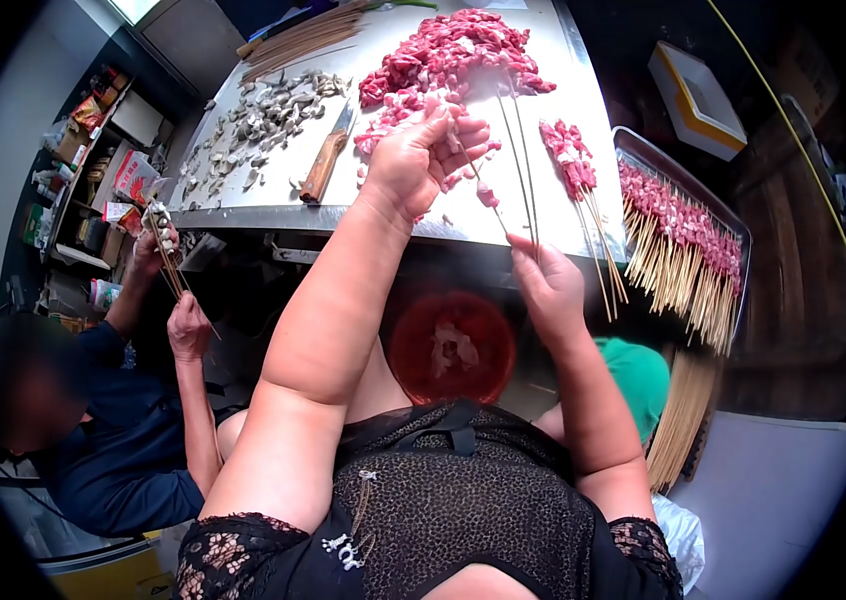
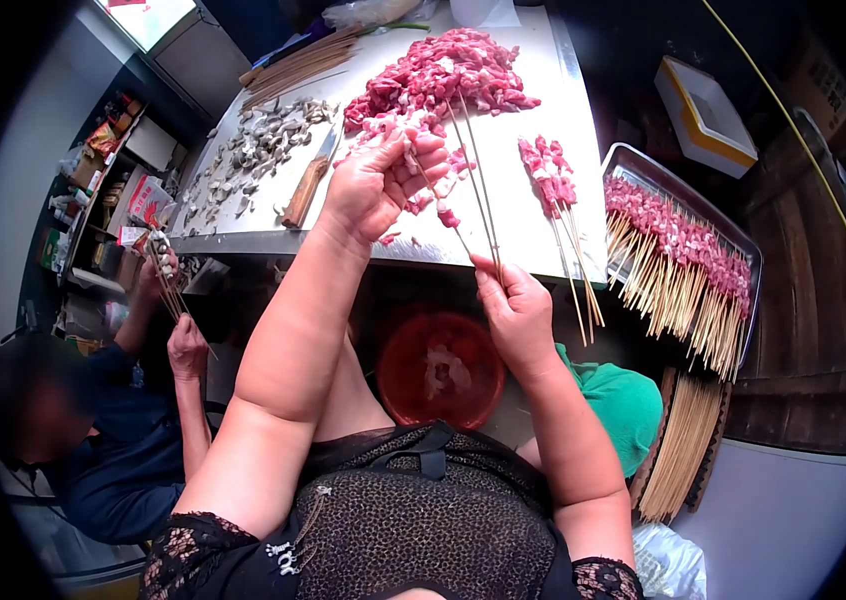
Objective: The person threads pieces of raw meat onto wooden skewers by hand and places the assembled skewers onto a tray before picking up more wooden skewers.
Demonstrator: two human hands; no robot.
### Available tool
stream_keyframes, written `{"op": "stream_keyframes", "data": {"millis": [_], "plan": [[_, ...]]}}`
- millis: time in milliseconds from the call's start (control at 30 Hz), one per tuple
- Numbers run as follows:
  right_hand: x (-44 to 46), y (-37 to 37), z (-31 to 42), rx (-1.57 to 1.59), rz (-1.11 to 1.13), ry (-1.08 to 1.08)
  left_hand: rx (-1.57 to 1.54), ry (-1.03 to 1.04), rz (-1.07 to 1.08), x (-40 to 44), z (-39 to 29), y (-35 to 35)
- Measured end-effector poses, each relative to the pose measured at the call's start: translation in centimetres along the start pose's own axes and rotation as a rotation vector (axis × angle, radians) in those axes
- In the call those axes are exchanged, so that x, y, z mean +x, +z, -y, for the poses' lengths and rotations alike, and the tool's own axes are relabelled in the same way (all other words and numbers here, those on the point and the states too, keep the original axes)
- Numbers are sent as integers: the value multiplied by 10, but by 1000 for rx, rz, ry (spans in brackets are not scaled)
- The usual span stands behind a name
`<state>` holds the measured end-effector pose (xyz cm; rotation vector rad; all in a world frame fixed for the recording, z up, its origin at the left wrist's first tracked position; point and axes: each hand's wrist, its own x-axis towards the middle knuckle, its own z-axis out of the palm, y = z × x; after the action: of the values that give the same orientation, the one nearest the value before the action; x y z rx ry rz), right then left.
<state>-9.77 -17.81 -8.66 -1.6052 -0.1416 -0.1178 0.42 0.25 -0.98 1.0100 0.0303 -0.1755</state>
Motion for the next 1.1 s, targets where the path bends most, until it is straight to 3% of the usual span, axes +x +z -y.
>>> {"op": "stream_keyframes", "data": {"millis": [367, 633, 767, 867, 900, 1033, 1100], "plan": [[0, 4, 8, 109, -5, 32, -73, -18, 230, -1, 7, 1], [8, 2, 7, 222, -69, 66, -5, -131, 238, -13, 25, 22], [13, -4, 2, 304, -107, 52, 406, -108, 244, -10, 16, 14], [10, -10, 8, 337, -118, 43, 797, 305, -28, 8, -5, -15], [9, -12, 8, 338, -126, 43, 771, 359, -137, 11, -14, -21], [4, -16, 8, 342, -123, 40, 986, 379, -287, 21, -25, -49], [4, -17, 7, 331, -126, 41, 1101, 408, -204, 25, -16, -48]]}}
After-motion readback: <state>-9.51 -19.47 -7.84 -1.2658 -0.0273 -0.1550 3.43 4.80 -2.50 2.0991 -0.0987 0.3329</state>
